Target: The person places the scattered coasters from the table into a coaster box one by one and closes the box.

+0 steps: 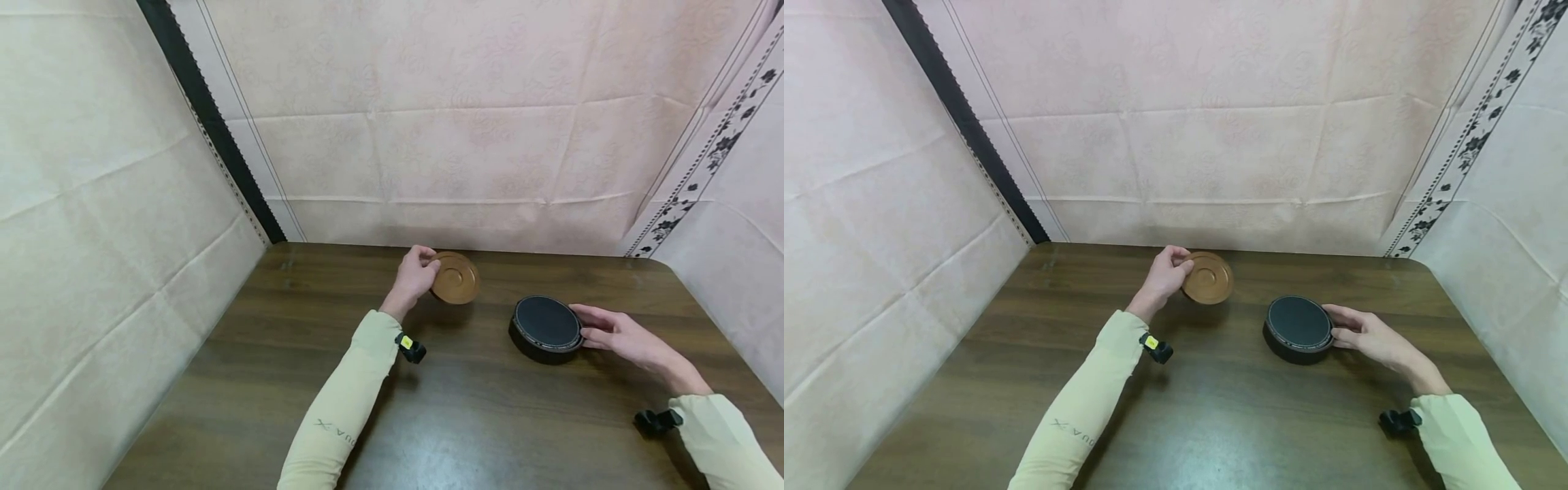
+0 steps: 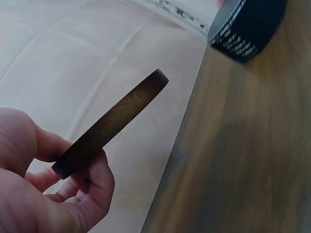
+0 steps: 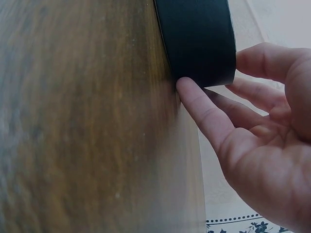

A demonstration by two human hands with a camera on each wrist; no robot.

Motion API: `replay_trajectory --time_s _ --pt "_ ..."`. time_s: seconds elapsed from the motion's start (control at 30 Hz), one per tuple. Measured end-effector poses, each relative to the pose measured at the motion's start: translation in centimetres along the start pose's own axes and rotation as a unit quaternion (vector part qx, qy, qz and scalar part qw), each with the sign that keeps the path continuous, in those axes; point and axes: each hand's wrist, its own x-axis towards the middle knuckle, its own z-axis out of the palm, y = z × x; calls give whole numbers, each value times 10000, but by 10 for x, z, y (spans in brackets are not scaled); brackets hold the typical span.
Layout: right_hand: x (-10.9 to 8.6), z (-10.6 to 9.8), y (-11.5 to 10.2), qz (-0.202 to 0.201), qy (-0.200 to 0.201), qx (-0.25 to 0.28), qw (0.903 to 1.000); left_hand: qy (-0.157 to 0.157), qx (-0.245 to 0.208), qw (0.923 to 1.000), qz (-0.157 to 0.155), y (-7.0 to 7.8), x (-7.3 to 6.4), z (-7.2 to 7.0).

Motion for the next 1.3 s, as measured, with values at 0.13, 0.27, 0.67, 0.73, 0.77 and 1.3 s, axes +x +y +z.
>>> replay_trajectory --time_s 0.13,0.27,0.67,0.73,0.77,1.3 --pt "0 0 0 -8 12 -45 10000 -101 -135 9999 15 5 -3 14" --pt "-1 0 -2 26 20 -66 10000 -150 -277 9995 -11 9 -5 27" --pt "-1 -1 -1 -171 -79 101 9998 -310 -759 9966 -51 20 -13 64" --pt "0 -1 -1 -173 -95 113 9997 -395 -877 9953 -72 22 -15 71" --pt "0 -1 -1 -164 -100 117 9997 -436 -969 9943 -98 22 -15 75" --pt "0 0 -3 78 68 -94 9999 -593 -1373 9865 -670 12 -20 130"
